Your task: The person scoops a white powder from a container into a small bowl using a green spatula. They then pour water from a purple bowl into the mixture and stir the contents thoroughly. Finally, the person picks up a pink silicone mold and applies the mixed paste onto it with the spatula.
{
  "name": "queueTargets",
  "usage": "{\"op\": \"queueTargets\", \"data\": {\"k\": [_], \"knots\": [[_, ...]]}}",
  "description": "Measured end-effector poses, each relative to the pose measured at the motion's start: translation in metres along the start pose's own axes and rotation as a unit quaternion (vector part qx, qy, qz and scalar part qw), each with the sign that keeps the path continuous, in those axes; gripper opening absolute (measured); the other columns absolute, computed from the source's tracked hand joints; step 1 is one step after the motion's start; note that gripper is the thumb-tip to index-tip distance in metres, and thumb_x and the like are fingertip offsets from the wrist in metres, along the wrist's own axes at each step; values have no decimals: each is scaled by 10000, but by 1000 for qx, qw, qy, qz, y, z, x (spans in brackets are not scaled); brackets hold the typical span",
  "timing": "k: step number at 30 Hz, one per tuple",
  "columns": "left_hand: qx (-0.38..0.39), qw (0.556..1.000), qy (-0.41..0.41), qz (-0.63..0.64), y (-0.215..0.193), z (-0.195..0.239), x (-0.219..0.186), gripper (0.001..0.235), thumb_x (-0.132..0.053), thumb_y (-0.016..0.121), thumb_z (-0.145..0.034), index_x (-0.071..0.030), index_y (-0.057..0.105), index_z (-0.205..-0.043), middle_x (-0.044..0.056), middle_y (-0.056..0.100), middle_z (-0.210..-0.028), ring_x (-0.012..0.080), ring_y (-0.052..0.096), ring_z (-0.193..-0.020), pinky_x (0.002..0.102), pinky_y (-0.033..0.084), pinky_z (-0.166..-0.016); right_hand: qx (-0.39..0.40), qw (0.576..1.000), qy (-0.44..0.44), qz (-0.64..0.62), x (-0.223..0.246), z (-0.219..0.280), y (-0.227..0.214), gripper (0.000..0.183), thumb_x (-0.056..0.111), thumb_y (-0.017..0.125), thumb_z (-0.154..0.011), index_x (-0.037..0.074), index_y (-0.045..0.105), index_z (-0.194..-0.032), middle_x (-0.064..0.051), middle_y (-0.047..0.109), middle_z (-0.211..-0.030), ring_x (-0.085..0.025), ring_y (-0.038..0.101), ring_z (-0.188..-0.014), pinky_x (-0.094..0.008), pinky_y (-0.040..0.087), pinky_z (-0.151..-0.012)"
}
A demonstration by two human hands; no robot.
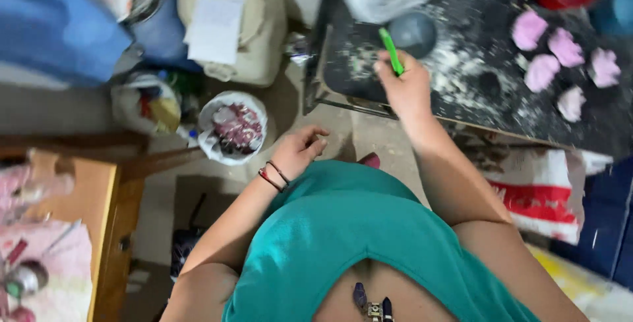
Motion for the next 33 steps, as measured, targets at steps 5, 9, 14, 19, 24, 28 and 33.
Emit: {"op": "queueTargets", "data": {"k": [5,9,14,19,24,28,33], "knots": [[42,996,32,-75,43,-36,-52,257,-247,627,-1014,-134,692,-1236,76,750,-819,259,696,-785,416,569,-739,36,984,4,172,-80,-25,-31,467,347,741,-982,150,654,-1396,-171,716,-1227,-408,670,-1147,-528,533,-985],[46,992,36,-114,89,-53,-103,267,-205,626,-1010,-134,694,-1258,73,760,-842,236,689,-782,399,569,-719,20,986,-15,167,-104,-16,-62,295,405,727,-988,224,742,-1221,-79,779,-918,-347,751,-935,-483,574,-820],[65,990,15,-124,153,-93,-99,287,-265,664,-1009,-154,704,-1271,78,753,-892,257,696,-830,400,569,-749,14,980,-17,198,-154,24,-167,265,355,737,-972,246,746,-1214,-84,780,-954,-359,739,-959,-461,568,-853],[69,984,2,-161,190,-111,-132,284,-291,653,-999,-196,716,-1260,65,764,-926,265,715,-868,410,577,-774,41,972,43,226,-204,53,-234,267,362,748,-966,249,762,-1207,-99,786,-1000,-375,731,-996,-473,557,-860],[49,971,35,-230,191,-132,-168,313,-281,682,-968,-195,703,-1269,116,778,-983,373,721,-965,503,574,-841,61,979,76,179,-203,60,-249,391,389,783,-918,288,730,-1292,-82,781,-1090,-364,712,-1066,-475,546,-879],[-76,952,85,-284,119,-179,-215,323,-300,724,-936,-194,709,-1241,132,774,-994,428,719,-966,558,554,-862,46,984,125,122,-159,76,-279,552,351,775,-923,184,568,-1407,-179,766,-1015,-457,705,-1034,-574,523,-905],[-330,817,336,-332,-51,-262,-273,564,-41,978,-991,-17,595,-1405,268,549,-1412,484,484,-1304,605,420,-1072,-22,981,179,75,-169,101,-312,391,-26,568,-868,67,405,-1211,-99,510,-957,-237,525,-833,-410,443,-712]]}}
Point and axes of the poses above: each hand's wrist, its own z-axis away from the middle knuckle, its own y-axis out of the palm, x = y × z, the point moved 10 cm from there along -z, towards the middle knuckle
